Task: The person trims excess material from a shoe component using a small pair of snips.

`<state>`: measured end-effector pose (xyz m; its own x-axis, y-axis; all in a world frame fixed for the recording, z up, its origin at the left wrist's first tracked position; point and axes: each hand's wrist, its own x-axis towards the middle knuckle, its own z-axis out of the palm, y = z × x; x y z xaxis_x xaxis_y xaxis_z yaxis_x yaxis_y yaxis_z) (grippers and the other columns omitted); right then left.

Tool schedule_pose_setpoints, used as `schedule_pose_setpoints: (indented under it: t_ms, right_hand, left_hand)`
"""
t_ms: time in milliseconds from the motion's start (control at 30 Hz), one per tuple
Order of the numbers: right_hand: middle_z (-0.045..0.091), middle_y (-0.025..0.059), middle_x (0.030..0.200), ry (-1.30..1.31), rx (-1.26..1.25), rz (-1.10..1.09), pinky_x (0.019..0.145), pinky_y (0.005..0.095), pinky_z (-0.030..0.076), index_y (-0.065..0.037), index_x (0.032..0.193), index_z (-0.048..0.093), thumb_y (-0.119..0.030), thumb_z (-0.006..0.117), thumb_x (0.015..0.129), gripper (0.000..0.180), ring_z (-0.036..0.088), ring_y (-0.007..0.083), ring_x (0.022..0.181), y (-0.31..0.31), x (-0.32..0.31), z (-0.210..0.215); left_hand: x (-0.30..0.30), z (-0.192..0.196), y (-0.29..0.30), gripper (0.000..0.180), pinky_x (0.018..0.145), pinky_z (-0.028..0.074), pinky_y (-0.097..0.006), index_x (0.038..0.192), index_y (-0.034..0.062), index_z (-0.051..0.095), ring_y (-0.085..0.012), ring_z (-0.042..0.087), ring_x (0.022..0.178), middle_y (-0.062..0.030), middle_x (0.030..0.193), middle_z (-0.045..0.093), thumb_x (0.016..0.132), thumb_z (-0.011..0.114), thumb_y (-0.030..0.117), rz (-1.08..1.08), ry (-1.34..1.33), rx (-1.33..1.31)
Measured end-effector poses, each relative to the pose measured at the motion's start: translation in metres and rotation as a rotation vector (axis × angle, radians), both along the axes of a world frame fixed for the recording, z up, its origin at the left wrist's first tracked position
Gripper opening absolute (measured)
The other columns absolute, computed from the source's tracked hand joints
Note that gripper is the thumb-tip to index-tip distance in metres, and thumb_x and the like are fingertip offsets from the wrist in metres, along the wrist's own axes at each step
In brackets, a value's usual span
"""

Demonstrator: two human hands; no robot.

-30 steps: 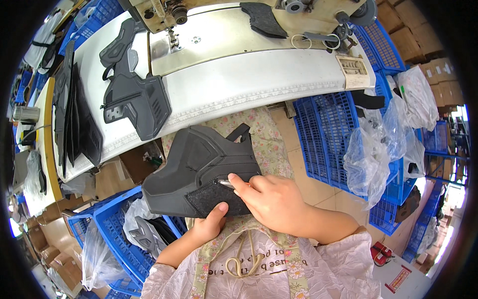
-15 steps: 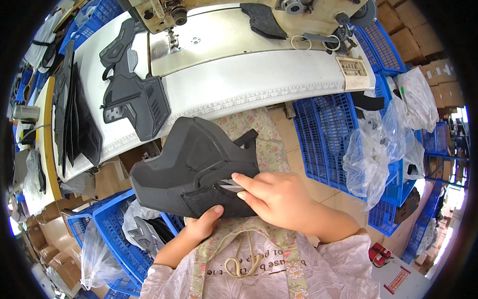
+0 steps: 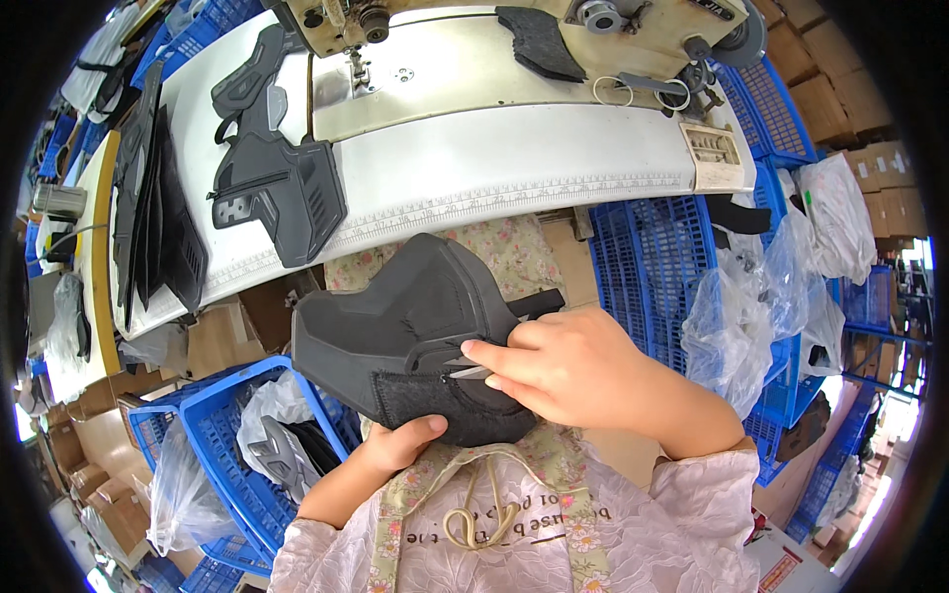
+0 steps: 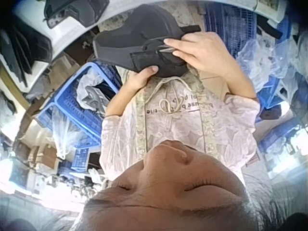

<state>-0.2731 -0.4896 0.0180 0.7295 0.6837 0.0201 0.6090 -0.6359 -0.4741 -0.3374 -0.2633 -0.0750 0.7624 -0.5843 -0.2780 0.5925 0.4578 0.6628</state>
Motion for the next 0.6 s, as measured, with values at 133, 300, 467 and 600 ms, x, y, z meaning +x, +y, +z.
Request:
schedule_pose_setpoints:
  t_ms: [133,300,467,600]
  right_hand:
    - [0.049,0.0007,0.061,-0.018,0.06,0.061,0.045,0.0305,0.042,-0.012,0.107,0.067,-0.019,0.069,0.076,0.032,0.053,0.0172,0.051,0.0,0.007,-0.002]
    - [0.049,0.001,0.061,-0.017,0.093,0.114,0.046,0.0308,0.044,-0.012,0.108,0.066,-0.021,0.068,0.077,0.032,0.054,0.0177,0.051,-0.003,0.013,-0.005]
    - [0.05,0.0006,0.061,0.01,0.135,0.136,0.044,0.0306,0.044,-0.012,0.108,0.066,-0.02,0.069,0.076,0.033,0.053,0.0174,0.051,-0.004,0.015,-0.007]
    - [0.052,-0.0006,0.064,-0.009,0.163,0.127,0.043,0.0286,0.04,-0.012,0.108,0.066,-0.019,0.073,0.074,0.036,0.051,0.0158,0.05,-0.003,0.012,-0.01]
  left_hand:
    - [0.007,0.005,-0.001,0.053,0.101,0.037,-0.037,0.13,-0.0033,0.043,-0.0233,0.049,0.117,-0.0134,0.128,0.052,0.077,0.051,-0.001,-0.002,-0.074,0.02]
    - [0.009,0.005,-0.001,0.055,0.102,0.037,-0.037,0.131,-0.0034,0.042,-0.0235,0.049,0.118,-0.0135,0.128,0.051,0.076,0.052,-0.002,-0.003,-0.104,0.033]
    - [0.006,0.004,-0.002,0.056,0.102,0.037,-0.038,0.131,-0.0031,0.042,-0.0239,0.05,0.117,-0.0137,0.128,0.052,0.075,0.052,-0.002,-0.002,-0.002,-0.011]
    - [0.006,0.003,-0.002,0.056,0.102,0.037,-0.038,0.13,-0.0031,0.043,-0.0239,0.05,0.117,-0.0135,0.127,0.052,0.075,0.053,-0.001,-0.003,0.03,-0.033]
